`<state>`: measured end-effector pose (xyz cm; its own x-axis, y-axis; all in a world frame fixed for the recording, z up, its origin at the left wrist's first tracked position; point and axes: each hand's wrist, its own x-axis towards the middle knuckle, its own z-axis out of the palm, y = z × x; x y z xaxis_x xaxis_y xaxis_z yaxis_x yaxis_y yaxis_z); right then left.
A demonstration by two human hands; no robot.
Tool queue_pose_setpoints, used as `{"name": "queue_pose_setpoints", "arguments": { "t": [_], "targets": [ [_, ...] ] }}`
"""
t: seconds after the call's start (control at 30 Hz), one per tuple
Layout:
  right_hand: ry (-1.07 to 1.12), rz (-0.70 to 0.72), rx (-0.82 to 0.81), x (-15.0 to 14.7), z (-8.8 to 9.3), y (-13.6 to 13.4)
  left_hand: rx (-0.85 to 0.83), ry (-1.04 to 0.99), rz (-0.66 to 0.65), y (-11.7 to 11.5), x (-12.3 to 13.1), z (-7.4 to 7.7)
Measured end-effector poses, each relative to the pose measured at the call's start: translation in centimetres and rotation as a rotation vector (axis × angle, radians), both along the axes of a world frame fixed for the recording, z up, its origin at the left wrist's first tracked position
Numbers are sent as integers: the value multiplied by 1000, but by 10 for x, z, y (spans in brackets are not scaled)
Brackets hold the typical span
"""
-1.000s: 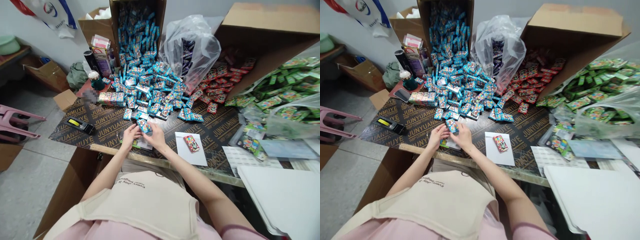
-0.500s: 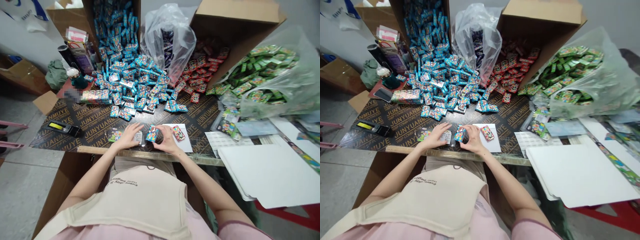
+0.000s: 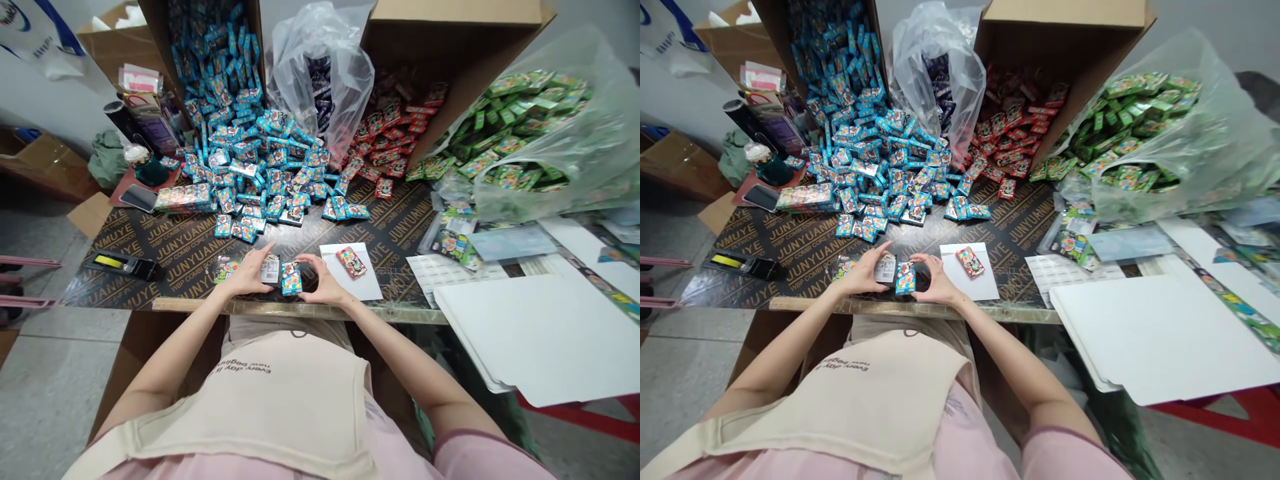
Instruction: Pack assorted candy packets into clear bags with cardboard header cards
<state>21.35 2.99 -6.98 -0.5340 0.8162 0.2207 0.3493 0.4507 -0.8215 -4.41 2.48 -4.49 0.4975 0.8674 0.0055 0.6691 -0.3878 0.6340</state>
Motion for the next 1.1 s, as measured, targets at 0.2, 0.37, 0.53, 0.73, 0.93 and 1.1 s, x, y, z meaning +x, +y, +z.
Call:
{"name": "queue_pose_setpoints", "arguments": {
  "t": [0.2,0.37,0.53,0.73,0.93,1.1],
  "targets": [
    [-122,27,178,-3,12,5,-39,-47,-51,-3,-2,3],
    [-193,3,247,-11,17,-1,32,-71,12,-6,3,-3],
    [-163,-56,223,-10,13,-1,62,-135,123,-9,6,-9],
    [-112,-50,208,-23,7,-14,102,-144,111,-4,16,-11],
    [-120,-392,263,-4,1,47,93,-33,109,8,23,-13],
    [-410,-565,289,25,-1,160,73,153,95,15,30,-29]
  ]
}}
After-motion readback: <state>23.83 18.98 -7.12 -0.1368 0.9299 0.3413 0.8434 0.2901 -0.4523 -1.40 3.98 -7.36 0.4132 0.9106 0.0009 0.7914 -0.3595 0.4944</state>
